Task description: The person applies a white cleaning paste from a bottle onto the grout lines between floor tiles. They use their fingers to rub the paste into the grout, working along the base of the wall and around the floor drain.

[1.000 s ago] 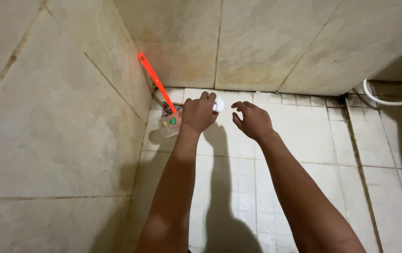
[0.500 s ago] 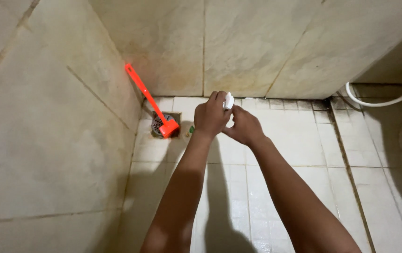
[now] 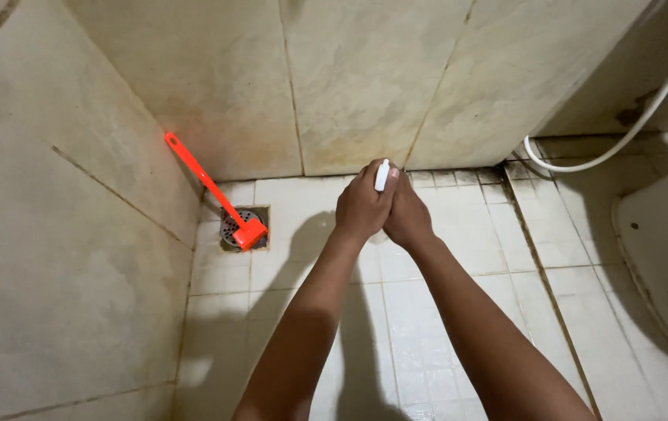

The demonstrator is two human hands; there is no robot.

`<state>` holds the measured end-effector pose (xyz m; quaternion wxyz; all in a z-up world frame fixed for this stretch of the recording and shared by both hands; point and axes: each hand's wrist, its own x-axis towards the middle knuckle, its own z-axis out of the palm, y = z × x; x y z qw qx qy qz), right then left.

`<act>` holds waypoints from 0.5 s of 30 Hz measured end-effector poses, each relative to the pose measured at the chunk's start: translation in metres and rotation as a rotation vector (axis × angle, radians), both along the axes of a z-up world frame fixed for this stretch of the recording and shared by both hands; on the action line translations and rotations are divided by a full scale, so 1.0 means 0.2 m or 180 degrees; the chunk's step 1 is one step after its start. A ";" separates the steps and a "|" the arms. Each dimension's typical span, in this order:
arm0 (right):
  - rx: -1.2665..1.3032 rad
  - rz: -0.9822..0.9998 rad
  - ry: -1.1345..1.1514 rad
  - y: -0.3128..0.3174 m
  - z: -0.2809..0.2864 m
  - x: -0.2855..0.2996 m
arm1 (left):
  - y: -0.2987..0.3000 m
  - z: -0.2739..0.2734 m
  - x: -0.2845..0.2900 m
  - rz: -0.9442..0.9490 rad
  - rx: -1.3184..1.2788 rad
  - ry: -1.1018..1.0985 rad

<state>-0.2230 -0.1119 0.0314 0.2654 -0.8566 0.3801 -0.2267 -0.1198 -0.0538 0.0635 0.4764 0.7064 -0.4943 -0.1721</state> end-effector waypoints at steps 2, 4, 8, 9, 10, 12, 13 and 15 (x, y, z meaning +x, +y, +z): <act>-0.0133 -0.0090 -0.0116 -0.01 0.01 -0.04 | 0.00 0.01 -0.02 -0.0042 0.0023 0.0171; -0.0271 -0.0191 -0.0237 -0.02 0.03 -0.07 | -0.01 0.01 -0.03 -0.0094 0.0042 0.0336; -0.0581 -0.0152 -0.0174 -0.02 0.07 -0.12 | -0.01 0.00 -0.04 -0.0189 0.0130 0.0384; -0.0595 -0.0116 -0.0189 -0.01 0.09 -0.13 | -0.01 -0.01 -0.04 -0.0201 0.0196 0.0328; -0.0589 -0.0123 -0.0189 -0.02 0.08 -0.13 | -0.01 -0.01 -0.02 -0.0207 0.0202 0.0328; -0.0199 -0.0102 0.0308 -0.02 0.07 -0.16 | 0.00 -0.03 0.00 -0.0278 0.0431 0.0043; -0.0191 -0.0123 0.0313 -0.04 0.03 -0.18 | 0.01 -0.03 0.00 -0.0300 0.0438 0.0046; -0.0279 -0.0205 0.0792 -0.09 -0.04 -0.21 | 0.02 -0.04 0.03 -0.0383 0.0477 -0.0373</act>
